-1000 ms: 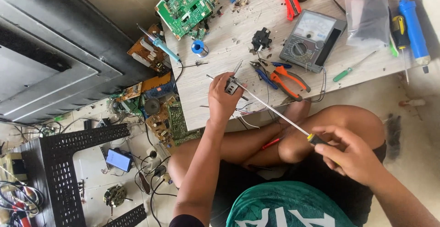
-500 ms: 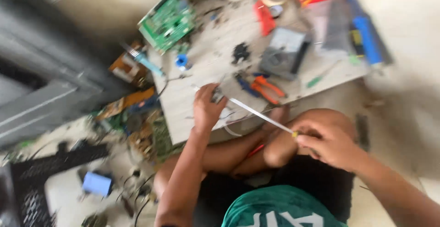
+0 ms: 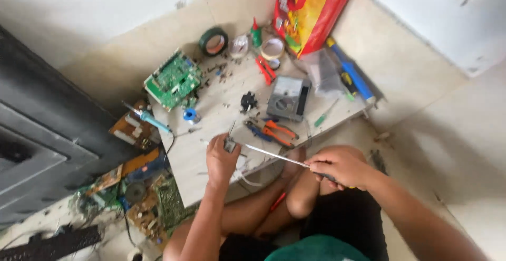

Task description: Repairing a small electric motor by fastening components with a screwdriver and applying liquid.

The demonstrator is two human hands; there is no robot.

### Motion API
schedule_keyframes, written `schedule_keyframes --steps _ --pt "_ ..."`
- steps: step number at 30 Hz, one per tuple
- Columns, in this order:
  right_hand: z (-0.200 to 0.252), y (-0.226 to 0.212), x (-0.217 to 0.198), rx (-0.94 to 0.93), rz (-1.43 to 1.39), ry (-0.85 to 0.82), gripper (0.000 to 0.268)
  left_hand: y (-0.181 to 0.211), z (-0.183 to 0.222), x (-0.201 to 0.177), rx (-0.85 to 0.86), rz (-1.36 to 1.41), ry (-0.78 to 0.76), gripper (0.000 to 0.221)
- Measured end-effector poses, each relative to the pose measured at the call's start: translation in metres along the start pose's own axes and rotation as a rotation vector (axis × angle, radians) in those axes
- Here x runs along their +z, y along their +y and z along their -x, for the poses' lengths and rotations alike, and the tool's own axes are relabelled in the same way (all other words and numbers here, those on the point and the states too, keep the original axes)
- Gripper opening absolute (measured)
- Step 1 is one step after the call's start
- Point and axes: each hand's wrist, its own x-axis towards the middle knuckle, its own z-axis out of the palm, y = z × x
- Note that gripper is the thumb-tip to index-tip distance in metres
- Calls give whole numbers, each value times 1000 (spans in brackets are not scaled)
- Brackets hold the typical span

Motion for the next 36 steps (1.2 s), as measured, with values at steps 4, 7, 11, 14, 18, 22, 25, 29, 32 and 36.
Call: schedule_keyframes --steps 4,7,11,14,18,22,25,29,32,36 --pt "-19 10 -23 -221 415 276 41 3 -2 -10 -113 -84 -51 71" --pt "-50 27 -46 -334 550 605 35 1 2 -48 -179 -66 -174 80" --pt "-115 39 -95 -337 609 824 35 -61 6 -74 -180 -18 -246 52" --pt "-153 46 -107 -541 721 961 34 -70 19 -104 -226 -67 -279 37" --pt "-190 32 -111 -735 786 937 31 -75 26 -102 -430 48 -353 45" --pt "-198 21 -93 -993 785 784 38 -74 42 -94 -284 63 -181 24" --pt "-203 22 -82 -1121 749 864 39 -59 27 -101 -157 121 -98 13" --pt "-183 23 -75 -1115 654 887 35 -67 24 -95 -179 118 -185 30" --pt "-177 22 -71 -1067 626 907 32 -60 16 -102 -252 154 -242 36" --pt "-177 17 -74 -1117 664 950 27 -60 10 -103 -188 191 -223 19"
